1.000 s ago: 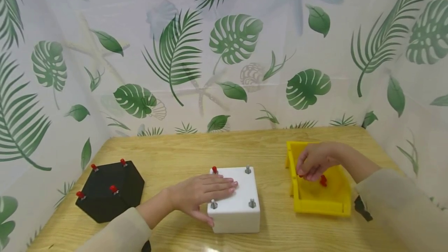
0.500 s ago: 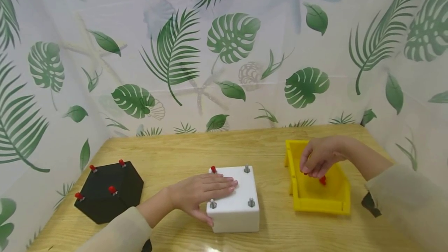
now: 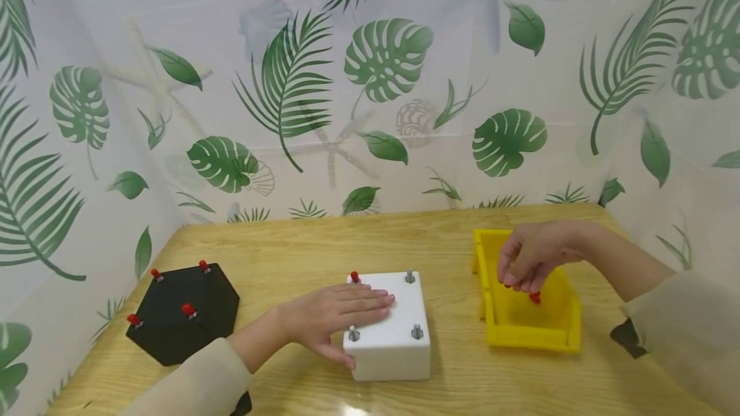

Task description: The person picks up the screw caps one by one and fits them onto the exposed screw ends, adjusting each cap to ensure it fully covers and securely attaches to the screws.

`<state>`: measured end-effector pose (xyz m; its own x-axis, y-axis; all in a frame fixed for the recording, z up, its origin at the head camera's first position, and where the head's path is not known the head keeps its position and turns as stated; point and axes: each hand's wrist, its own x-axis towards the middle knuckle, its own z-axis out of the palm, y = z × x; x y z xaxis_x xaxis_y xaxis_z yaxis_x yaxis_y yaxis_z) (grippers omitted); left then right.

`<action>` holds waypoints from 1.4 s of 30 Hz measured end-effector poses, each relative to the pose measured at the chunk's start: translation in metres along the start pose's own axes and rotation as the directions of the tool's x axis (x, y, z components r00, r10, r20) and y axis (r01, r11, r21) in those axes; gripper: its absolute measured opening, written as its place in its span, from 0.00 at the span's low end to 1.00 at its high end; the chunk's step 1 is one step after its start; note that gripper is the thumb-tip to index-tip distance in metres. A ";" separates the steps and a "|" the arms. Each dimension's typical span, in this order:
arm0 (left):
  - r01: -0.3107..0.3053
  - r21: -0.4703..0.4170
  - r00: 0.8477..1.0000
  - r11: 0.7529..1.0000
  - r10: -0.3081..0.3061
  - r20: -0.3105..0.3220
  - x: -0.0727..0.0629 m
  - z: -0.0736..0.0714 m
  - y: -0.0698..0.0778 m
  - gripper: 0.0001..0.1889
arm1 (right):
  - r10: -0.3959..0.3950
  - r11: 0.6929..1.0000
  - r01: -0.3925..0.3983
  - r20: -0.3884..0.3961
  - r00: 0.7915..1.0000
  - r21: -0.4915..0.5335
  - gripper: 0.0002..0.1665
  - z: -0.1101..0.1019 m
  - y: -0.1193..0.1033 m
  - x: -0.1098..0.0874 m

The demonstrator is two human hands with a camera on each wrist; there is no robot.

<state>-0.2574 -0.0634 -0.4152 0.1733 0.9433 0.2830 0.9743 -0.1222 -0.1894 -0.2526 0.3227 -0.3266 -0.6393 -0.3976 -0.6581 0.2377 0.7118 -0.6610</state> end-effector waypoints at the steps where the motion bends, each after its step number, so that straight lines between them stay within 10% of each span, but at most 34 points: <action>1: -0.002 0.002 1.000 1.000 0.002 -0.004 0.000 0.000 0.000 0.48 | -0.003 1.000 0.003 0.002 1.000 0.001 0.13 0.000 -0.001 0.000; 42: 0.001 0.001 0.996 1.000 -0.001 -0.084 0.001 0.005 0.002 0.46 | -0.109 0.988 0.125 0.162 0.981 -0.090 0.10 0.060 -0.065 -0.011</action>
<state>-0.2555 -0.0613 -0.4198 0.1840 0.9143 0.3609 0.9743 -0.1209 -0.1902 -0.2172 0.2467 -0.2980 -0.5344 -0.5615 -0.6317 0.0894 0.7057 -0.7029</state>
